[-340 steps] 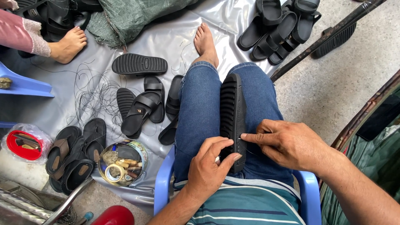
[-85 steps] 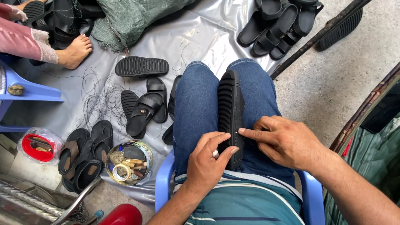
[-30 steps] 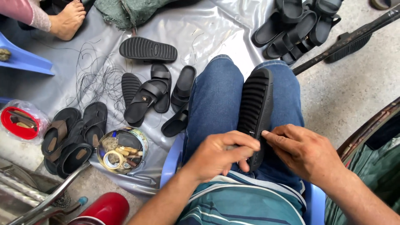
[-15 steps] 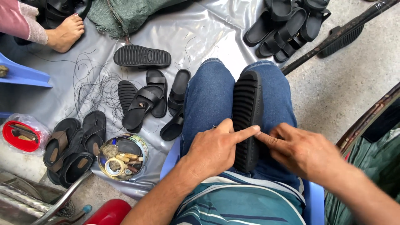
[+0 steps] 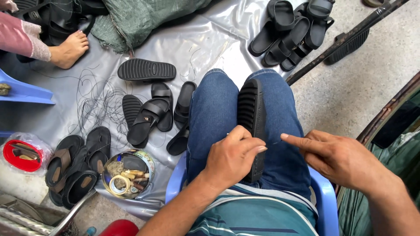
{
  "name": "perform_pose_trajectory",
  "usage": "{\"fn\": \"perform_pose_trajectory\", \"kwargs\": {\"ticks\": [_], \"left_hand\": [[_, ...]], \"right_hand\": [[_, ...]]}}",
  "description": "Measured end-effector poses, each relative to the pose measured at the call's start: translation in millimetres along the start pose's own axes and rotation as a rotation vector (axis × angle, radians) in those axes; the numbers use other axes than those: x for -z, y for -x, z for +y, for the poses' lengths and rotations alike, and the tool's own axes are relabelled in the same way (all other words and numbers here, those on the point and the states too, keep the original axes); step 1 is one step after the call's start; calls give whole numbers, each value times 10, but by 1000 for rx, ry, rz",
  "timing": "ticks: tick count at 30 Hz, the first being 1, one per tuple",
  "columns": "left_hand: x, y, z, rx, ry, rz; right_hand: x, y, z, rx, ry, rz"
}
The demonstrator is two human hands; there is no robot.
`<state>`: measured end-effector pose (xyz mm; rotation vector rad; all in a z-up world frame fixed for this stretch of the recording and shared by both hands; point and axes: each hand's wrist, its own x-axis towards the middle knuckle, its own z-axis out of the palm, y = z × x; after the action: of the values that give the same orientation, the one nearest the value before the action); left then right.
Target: Hand-stitching the sole of a black sandal using a needle and thread in a shoe repair setting.
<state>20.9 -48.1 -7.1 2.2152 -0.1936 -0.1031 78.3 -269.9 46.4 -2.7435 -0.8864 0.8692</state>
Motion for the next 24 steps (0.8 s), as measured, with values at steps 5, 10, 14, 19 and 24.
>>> {"fn": "perform_pose_trajectory", "kwargs": {"ticks": [5, 10, 14, 19, 24], "left_hand": [[159, -19, 95, 114, 586, -24], [250, 63, 77, 159, 451, -3], [189, 271, 100, -101, 76, -90], [122, 322, 41, -17, 114, -137], [283, 320, 72, -5, 112, -147]], "right_hand": [[-192, -162, -222, 8, -519, 180], [-270, -257, -235, 92, -581, 351], [-435, -199, -280, -2, -63, 379], [-440, -135, -116, -189, -791, 123], [-243, -12, 503, -177, -1648, 515]]}}
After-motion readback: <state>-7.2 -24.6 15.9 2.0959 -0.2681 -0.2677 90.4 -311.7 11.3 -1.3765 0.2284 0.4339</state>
